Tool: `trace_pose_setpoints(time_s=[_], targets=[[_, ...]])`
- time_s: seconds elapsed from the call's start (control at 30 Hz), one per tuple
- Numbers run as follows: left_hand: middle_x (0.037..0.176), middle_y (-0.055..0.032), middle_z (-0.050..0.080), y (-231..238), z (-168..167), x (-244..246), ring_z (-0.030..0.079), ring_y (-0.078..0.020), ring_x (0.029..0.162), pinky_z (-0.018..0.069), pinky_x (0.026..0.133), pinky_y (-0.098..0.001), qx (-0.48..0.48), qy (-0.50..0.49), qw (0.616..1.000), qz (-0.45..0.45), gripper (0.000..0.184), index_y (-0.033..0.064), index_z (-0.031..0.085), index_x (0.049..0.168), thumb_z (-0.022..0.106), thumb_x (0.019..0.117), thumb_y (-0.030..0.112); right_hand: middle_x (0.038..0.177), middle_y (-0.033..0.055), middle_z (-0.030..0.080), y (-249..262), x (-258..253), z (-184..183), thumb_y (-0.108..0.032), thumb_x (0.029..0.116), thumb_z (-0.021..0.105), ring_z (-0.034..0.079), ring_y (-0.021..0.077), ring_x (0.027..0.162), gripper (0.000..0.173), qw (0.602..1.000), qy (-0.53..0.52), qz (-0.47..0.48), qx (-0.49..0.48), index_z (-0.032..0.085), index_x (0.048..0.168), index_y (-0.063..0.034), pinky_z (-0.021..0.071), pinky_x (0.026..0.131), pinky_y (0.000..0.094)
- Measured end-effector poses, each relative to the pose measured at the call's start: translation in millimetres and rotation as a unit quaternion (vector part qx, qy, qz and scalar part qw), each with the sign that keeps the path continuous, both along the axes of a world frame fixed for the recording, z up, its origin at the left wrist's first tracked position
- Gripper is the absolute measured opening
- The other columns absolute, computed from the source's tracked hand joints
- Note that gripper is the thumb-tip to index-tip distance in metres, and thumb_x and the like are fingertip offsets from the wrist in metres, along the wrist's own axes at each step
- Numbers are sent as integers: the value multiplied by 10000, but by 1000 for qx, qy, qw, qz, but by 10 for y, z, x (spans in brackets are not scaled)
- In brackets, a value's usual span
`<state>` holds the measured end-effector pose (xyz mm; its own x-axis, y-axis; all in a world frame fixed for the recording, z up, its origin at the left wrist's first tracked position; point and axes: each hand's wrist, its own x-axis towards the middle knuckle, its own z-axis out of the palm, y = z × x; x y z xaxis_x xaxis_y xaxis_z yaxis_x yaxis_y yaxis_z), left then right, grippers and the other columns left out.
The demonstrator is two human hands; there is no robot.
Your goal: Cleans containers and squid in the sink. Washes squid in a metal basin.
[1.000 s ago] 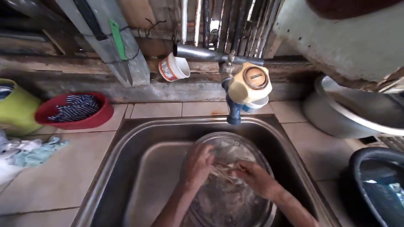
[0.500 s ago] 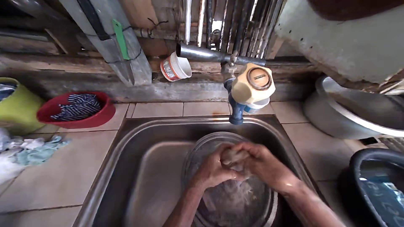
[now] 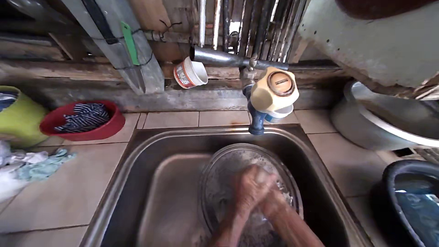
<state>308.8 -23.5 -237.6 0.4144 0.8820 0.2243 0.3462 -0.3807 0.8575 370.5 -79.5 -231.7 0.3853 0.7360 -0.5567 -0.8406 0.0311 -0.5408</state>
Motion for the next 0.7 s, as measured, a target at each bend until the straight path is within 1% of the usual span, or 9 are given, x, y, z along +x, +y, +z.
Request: trace_pose_setpoints(time_s=[0.07,0.17,0.23,0.33,0.43,0.5,0.57,0.63,0.7], targets=[[810,-140,733,195,-37,-44,727,-302,792,575,754,-535,-46,51,996,57,472,21,758,913,794,826,484,808,59,694,74,-7,147,-451,1115,212,694,145,715,534,996,-24,62,-52,610,1089,-96,601,629,333],[869,-141,749,-142,208,-135,731,-264,841,577,811,-475,-78,65,994,-33,482,1,767,971,757,850,468,869,31,655,86,58,32,-308,1126,278,648,80,750,397,989,-115,77,-42,569,1223,-55,563,679,265],[825,-139,743,-293,206,-143,733,-241,786,589,746,-442,-58,26,995,-81,515,-18,761,935,778,815,482,729,-5,606,141,75,4,-243,1122,342,587,26,615,325,982,-163,48,-81,589,1049,-44,521,576,187],[886,-64,740,296,-5,-300,715,-186,838,598,798,-445,-206,10,978,-32,419,84,763,1008,716,912,489,889,76,709,-54,195,76,-364,1110,339,697,148,790,448,954,-224,181,-76,606,1195,-14,605,727,346],[1226,-117,656,694,-133,-541,619,-264,1166,498,1018,-489,-164,157,971,-70,388,74,752,1054,621,973,430,875,57,644,-163,366,-28,-289,1054,519,615,135,758,301,813,-491,294,-110,638,1151,-30,530,721,329],[1383,-162,588,587,-184,-553,547,-325,1303,430,1112,-508,-120,267,942,-166,410,57,712,1172,636,975,408,1159,153,676,-187,391,-218,-283,1018,608,672,270,1044,389,671,-606,393,-165,600,1329,-49,547,950,459],[1452,-178,538,445,-292,-478,493,-350,1366,395,1145,-515,-108,358,895,-244,471,63,629,1325,612,1002,406,1355,205,612,-147,323,-450,-286,1032,570,581,375,1274,426,560,-659,462,-194,578,1393,-60,453,1090,549],[1468,-196,525,380,-412,-412,510,-357,1370,420,1139,-519,-136,410,858,-278,491,69,543,1438,542,1052,371,1366,199,618,-98,319,-504,-268,1050,535,582,380,1286,413,530,-641,511,-216,564,1416,-81,444,1090,573],[1431,-201,577,469,-429,-402,562,-361,1330,444,1099,-574,-198,427,836,-283,491,82,528,1460,496,1072,381,1299,191,648,-60,425,-399,-205,1000,616,624,332,1206,393,606,-585,498,-206,606,1364,-55,475,1055,530]])
